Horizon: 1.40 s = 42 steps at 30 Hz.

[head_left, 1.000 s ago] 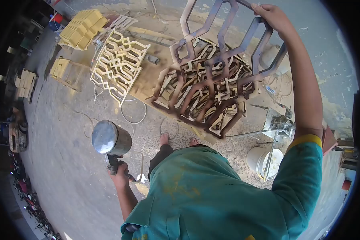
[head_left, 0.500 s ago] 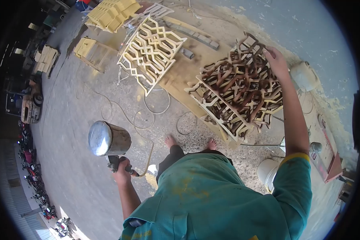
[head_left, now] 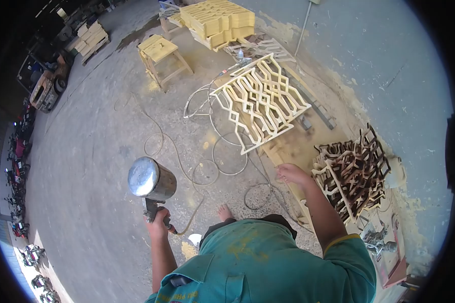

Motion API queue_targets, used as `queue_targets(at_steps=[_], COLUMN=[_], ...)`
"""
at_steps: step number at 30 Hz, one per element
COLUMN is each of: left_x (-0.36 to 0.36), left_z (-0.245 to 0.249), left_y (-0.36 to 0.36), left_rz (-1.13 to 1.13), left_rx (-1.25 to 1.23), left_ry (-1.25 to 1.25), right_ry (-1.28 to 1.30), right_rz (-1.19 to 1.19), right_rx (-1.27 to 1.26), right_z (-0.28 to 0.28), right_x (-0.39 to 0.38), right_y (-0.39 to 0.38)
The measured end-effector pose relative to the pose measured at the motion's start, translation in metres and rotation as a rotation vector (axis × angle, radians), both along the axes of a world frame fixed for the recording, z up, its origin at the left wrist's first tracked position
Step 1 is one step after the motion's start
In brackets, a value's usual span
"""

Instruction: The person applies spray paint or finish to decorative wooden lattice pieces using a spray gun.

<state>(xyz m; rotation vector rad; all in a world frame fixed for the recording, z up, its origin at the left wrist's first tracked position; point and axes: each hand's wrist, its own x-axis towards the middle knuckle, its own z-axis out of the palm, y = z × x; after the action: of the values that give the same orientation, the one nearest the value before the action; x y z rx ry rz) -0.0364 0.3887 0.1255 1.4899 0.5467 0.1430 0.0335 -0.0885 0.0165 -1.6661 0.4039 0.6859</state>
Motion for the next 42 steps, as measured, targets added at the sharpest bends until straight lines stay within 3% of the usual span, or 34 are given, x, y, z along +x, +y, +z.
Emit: queue_targets(at_steps=[1,3,6,9,12,15,17,20,23,25,29,36,39,40,42], left_x=[0.008,0.024,0.054,0.089,0.128,0.17,0.197,0.236,0.278,0.305,0.345,0.403,0.426,0.432,0.442], left_z=[0.001,-0.003,-0.002,-0.024,-0.014,-0.004,0.023,0.043,0.054,0.056,0.051,0.053,0.05,0.057,0.06], left_y=[0.015,0.033,0.043,0.043,0.029,0.029,0.019,0.006,-0.011,-0.026,-0.037,-0.037,-0.042,-0.05,-0.058], left_rz=[-0.002,0.004,-0.038,0.002,0.06,0.064,0.102,0.144,0.135,0.14,0.033,-0.186,-0.224,-0.209,-0.239], left_rx=[0.018,0.003,0.022,-0.033,-0.066,0.069,0.113,0.119,0.137,0.147,0.084,0.216,0.131,0.119,0.13], left_ry=[0.048,0.058,0.016,-0.036,-0.021,0.021,0.056,0.03,0.029,0.012,0.0,0.091,0.035,0.049,0.046], right_ry=[0.138,0.285,0.354,0.352,0.257,0.335,0.474,0.318,0.321,0.443,0.139,0.487,0.221,0.167,0.144], right_rz=[-0.004,-0.293,-0.373,-0.39,-0.619,-0.859,-1.069,-1.17,-1.247,-1.178,-1.387,-1.399,-1.518,-1.444,-1.56], right_rx=[0.014,0.082,0.061,0.032,-0.137,0.043,0.065,0.291,0.4,0.446,0.407,-0.144,-0.134,-0.193,-0.066], right_z=[-0.027,-0.061,-0.103,-0.116,-0.141,-0.231,-0.261,-0.307,-0.285,-0.216,-0.308,-0.304,-0.241,-0.261,-0.241], right_x=[0.006,0.007,0.018,0.059,0.118,0.165,0.186,0.194,0.216,0.23,0.22,0.239,0.252,0.252,0.26], right_y=[0.005,0.024,0.032,0.019,0.0,-0.047,-0.05,-0.064,-0.054,-0.043,-0.05,-0.077,-0.08,-0.095,-0.1])
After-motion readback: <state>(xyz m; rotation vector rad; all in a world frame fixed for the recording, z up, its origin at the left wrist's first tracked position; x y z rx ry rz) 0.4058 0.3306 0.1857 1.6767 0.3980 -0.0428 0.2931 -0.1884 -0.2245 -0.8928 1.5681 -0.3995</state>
